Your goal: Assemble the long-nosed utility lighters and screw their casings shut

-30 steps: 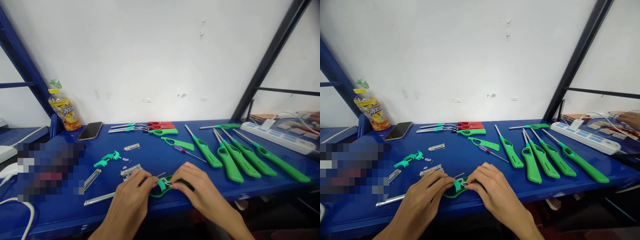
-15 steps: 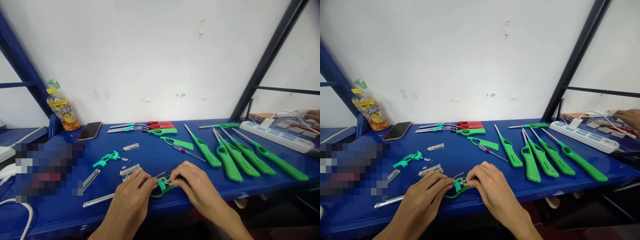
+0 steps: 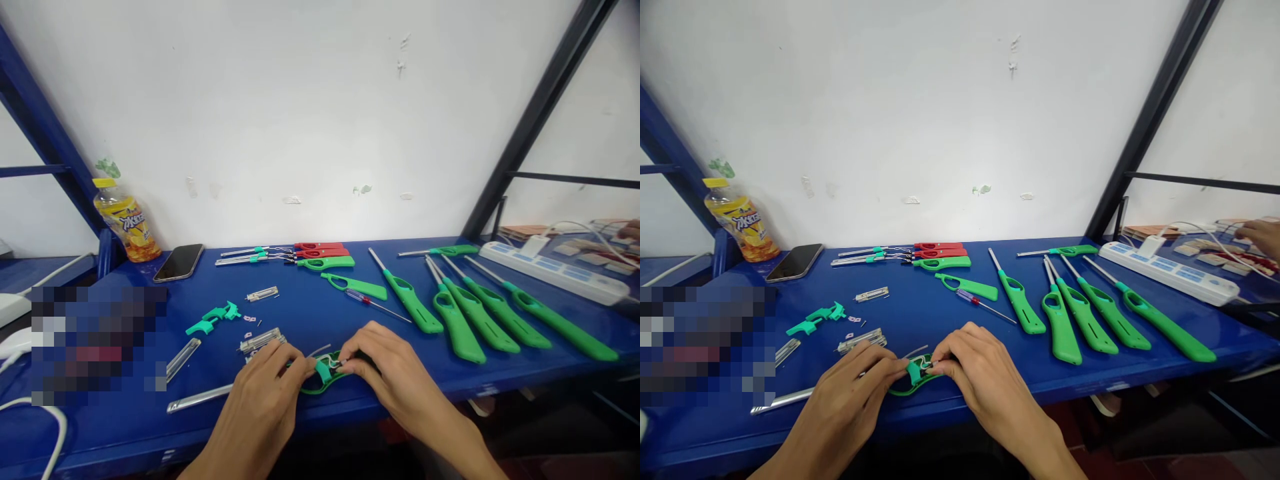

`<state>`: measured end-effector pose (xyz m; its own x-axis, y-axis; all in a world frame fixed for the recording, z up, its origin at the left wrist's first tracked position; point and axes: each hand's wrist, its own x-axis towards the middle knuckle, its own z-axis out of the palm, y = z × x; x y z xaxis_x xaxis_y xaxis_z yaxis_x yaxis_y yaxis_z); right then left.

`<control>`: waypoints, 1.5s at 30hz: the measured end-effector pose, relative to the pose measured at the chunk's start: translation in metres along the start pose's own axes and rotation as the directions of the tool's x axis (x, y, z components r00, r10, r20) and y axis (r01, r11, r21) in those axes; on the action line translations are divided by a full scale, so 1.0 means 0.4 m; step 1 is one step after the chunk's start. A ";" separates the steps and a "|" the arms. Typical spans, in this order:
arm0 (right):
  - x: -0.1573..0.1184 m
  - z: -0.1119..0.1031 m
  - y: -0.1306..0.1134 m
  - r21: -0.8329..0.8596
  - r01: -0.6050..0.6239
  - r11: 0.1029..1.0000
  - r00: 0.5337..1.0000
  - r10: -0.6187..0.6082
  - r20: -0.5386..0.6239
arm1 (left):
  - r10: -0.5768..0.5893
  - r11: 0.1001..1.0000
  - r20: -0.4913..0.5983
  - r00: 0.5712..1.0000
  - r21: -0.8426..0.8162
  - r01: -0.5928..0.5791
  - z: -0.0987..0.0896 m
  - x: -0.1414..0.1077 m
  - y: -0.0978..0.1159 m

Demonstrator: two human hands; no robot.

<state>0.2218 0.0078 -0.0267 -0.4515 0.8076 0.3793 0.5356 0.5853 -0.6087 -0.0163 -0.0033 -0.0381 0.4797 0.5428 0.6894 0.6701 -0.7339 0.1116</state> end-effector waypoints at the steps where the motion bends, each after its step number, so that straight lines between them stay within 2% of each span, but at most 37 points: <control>1: -0.001 -0.001 -0.001 0.002 0.001 1.000 1.000 -0.001 -0.002 | -0.001 1.000 -0.004 1.000 -0.003 0.001 0.001 -0.001 -0.001; 9: -0.003 -0.001 -0.006 0.011 -0.017 1.000 1.000 0.017 -0.009 | -0.039 0.999 0.015 0.999 0.009 0.039 0.009 -0.006 -0.003; 13: 0.000 0.006 -0.001 -0.006 -0.008 1.000 1.000 0.008 -0.011 | -0.023 1.000 -0.014 1.000 0.019 0.023 0.014 -0.010 -0.005; 18: 0.001 0.015 0.001 -0.195 0.108 0.975 0.993 -0.116 -0.028 | -0.012 1.000 -0.004 1.000 0.020 0.012 0.012 -0.008 -0.007; 21: -0.002 0.018 -0.001 -0.285 0.132 0.949 0.988 -0.149 -0.038 | -0.005 0.999 -0.005 1.000 0.044 0.005 0.010 -0.006 -0.006; 26: -0.005 0.023 -0.001 -0.138 0.106 0.985 0.986 -0.123 -0.117 | -0.026 0.999 -0.003 1.000 0.030 0.027 0.009 -0.004 -0.005; 30: -0.003 0.021 -0.001 -0.050 0.075 0.996 0.988 -0.080 -0.128 | -0.059 0.998 -0.013 0.998 -0.007 0.059 0.006 -0.002 -0.005; 45: -0.004 0.019 0.008 -0.052 0.093 0.994 0.991 -0.098 -0.095 | -0.022 1.000 0.003 1.000 -0.002 0.022 0.005 -0.004 -0.002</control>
<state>0.2189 0.0079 -0.0347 -0.4323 0.7495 0.5013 0.5272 0.6611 -0.5339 -0.0165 -0.0028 -0.0407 0.4666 0.5602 0.6844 0.6796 -0.7224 0.1280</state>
